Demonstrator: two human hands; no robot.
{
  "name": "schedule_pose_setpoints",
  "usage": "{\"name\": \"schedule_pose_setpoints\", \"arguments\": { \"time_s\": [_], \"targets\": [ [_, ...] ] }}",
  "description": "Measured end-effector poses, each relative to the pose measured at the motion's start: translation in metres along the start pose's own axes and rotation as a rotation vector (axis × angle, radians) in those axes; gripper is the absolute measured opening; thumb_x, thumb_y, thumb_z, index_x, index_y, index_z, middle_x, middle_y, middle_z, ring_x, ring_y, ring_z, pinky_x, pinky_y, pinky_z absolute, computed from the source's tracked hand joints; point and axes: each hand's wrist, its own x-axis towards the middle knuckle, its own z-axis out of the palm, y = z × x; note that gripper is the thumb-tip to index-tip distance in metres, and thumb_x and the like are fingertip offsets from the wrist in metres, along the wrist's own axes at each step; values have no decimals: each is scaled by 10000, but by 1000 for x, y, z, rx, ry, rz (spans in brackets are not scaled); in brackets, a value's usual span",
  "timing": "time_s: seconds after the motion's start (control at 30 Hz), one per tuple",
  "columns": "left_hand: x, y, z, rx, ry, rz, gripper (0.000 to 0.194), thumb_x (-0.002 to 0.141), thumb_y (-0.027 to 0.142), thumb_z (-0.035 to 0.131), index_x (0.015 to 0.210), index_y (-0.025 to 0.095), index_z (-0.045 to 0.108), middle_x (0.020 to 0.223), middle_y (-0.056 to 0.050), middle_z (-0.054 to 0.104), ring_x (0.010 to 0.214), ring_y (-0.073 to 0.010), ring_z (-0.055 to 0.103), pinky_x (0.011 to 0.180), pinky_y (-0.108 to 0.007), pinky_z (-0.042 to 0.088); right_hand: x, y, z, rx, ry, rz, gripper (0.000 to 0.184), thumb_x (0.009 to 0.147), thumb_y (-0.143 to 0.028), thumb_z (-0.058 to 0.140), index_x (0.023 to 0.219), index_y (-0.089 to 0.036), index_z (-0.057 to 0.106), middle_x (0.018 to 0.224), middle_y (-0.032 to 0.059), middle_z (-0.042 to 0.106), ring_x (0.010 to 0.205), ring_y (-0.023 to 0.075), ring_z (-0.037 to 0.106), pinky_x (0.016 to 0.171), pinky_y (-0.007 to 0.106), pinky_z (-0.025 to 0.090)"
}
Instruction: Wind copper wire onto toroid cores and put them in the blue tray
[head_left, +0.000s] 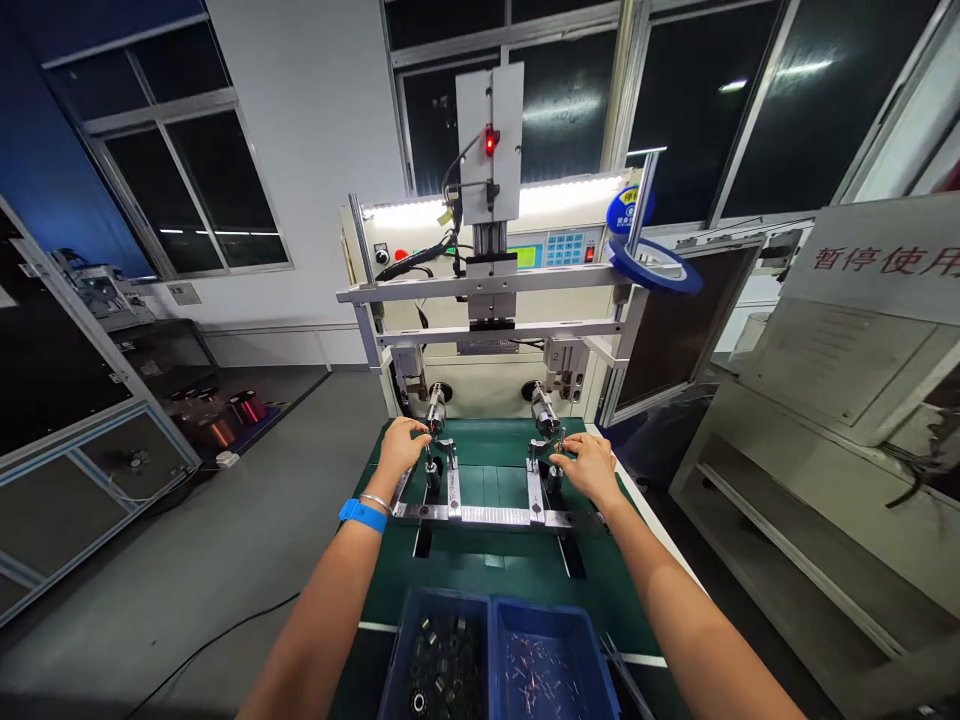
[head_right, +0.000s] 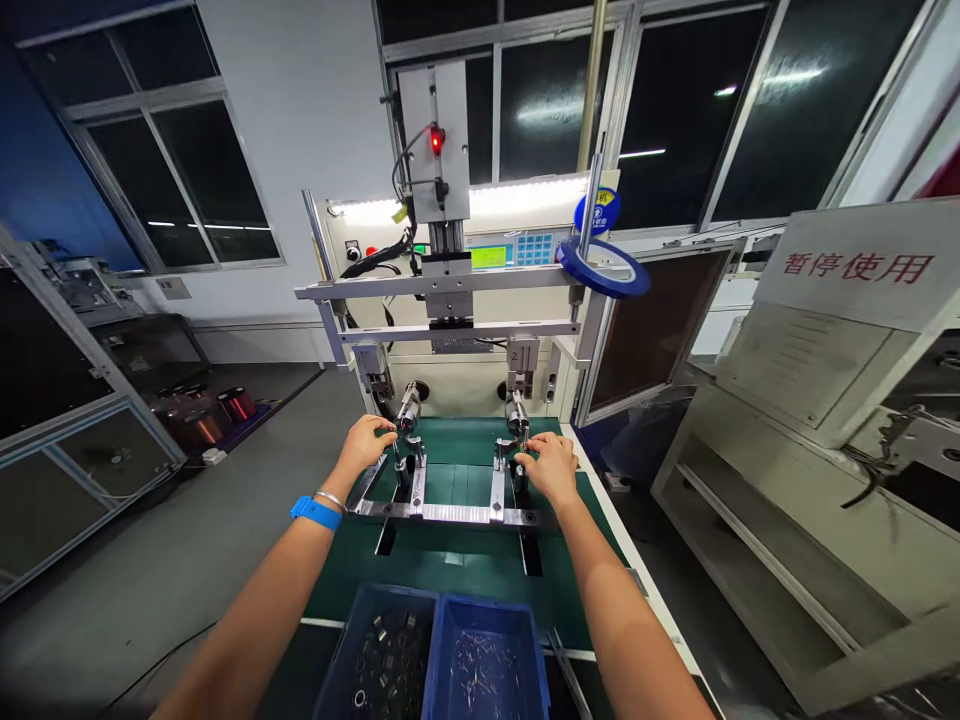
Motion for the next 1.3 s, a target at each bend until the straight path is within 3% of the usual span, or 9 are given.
{"name": "schedule_pose_setpoints", "arguments": {
  "time_s": [0.2, 0.47, 0.77, 1.13, 1.3],
  "targets": [
    [-8, -13, 8, 69, -13, 3, 157, 870, 298, 666, 888, 141, 671, 1134, -85, 645, 1151, -247, 545, 1006, -477, 427, 0, 2, 2, 19, 6, 20, 210, 699, -384, 685, 801, -202, 661, 1053, 69, 641, 1106, 293, 441, 901, 465, 341],
    [-9, -22, 2, 86, -86, 46, 123, 839, 288, 686, 914, 203, 731, 1198, -57, 643, 1274, -277, 429, 1055, -522, 341, 1, 1, 1, 13, 21, 22, 199, 659, -375, 695, 750, -202, 658, 1071, 107, 670, 1098, 328, 438, 883, 482, 353],
    [-30, -19, 27, 163, 84, -47, 169, 868, 362, 649, 891, 223, 742, 1233, -63, 620, 1345, -349, 307, 1085, -552, 262, -2, 11, 10, 17, 115, 3, 236, 671, -369, 688, 811, -178, 684, 1171, 130, 597, 1165, 339, 405, 952, 504, 358],
    [2, -32, 3, 167, -210, 140, 102, 823, 211, 667, 836, 247, 762, 1280, 8, 603, 1345, -290, 298, 1137, -468, 236, -2, 11, 9, 16, 125, -20, 187, 684, -336, 702, 791, -183, 693, 1183, 122, 594, 1170, 348, 412, 948, 506, 370],
    [-16, -31, 15, 218, -109, 31, 123, 866, 288, 642, 899, 247, 754, 1247, -38, 598, 1350, -318, 280, 1112, -536, 205, -4, 13, 11, 18, 111, -7, 212, 690, -346, 710, 826, -184, 695, 1174, 111, 578, 1169, 348, 395, 953, 519, 363]
  ]
}}
